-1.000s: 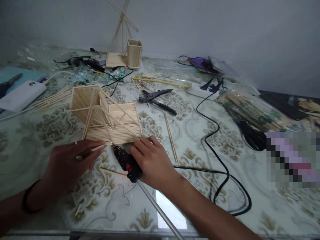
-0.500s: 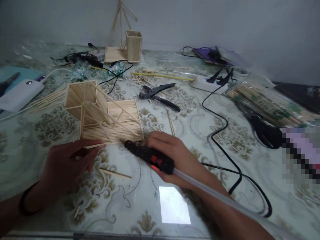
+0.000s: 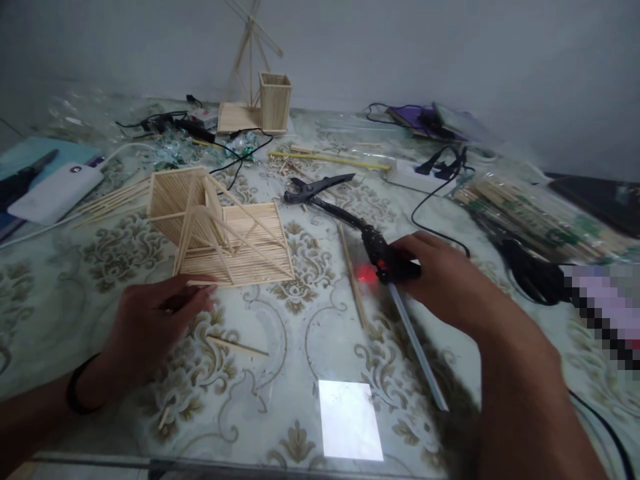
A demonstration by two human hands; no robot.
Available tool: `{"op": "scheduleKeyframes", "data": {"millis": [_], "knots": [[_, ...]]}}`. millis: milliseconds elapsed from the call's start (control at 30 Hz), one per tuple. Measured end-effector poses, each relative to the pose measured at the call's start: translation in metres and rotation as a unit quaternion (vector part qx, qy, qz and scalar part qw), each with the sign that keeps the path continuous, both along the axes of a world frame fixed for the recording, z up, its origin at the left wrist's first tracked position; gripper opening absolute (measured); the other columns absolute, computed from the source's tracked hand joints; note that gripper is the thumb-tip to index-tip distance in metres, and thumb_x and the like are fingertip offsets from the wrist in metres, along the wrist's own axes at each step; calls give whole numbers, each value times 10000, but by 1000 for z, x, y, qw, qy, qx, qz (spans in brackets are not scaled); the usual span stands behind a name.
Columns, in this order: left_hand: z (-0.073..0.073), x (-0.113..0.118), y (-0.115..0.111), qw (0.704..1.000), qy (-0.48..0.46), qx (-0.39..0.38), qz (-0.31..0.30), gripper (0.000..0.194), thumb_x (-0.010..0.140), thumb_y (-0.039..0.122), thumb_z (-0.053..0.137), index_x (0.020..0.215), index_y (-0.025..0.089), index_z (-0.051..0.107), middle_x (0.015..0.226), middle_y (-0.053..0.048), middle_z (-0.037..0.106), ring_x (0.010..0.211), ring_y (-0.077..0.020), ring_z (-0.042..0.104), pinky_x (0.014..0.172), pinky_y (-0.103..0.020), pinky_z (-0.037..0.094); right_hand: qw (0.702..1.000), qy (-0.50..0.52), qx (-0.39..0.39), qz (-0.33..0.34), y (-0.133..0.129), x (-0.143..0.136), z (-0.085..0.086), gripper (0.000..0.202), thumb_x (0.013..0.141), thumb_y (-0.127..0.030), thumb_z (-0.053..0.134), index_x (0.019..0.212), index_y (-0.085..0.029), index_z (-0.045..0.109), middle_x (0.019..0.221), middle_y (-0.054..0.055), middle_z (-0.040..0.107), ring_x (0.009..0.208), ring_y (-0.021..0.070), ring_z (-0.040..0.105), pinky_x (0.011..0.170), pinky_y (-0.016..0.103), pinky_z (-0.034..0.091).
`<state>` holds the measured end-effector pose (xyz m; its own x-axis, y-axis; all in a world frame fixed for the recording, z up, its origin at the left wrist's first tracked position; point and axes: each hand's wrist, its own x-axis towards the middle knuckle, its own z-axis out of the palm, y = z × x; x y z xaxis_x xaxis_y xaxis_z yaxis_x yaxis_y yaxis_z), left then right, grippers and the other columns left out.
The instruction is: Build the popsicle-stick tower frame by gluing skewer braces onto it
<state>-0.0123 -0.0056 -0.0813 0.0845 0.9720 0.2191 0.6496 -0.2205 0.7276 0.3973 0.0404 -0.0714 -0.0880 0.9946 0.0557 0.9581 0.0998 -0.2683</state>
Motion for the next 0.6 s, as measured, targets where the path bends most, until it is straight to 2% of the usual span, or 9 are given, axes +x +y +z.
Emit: {"op": "scheduleKeyframes", "data": {"millis": [100,200,300,600], "knots": [[2,2,2,1000,-19,-22,-4,200,946,315,681,844,222,826,495,57,673,420,-96,540,477,-208,379,1000,13,-23,11,7,12,-10,182,860,-109,744,1021,-192,758,1064,149,755,948,297,720,911,428,549],[3,4,4,999,-34,-24,-16,210,952,318,662,857,210,815,458,70,631,385,-85,491,463,-200,358,998,28,-31,36,7,15,-10,181,944,-134,703,1097,-193,781,1131,172,772,1037,310,741,975,434,558],[2,5,5,999,-42,-14,-21,224,962,308,646,834,205,798,453,79,615,371,-71,470,455,-190,347,998,26,-32,39,5,15,-8,183,970,-142,692,1116,-195,788,1162,183,779,1078,314,752,1006,436,559],[3,6,3,996,-72,-48,-17,247,978,311,641,807,204,783,454,76,615,365,-63,474,433,-176,341,998,34,-48,22,5,22,-11,258,892,-201,801,1150,-223,793,1226,190,776,1129,344,761,1045,455,554]]}}
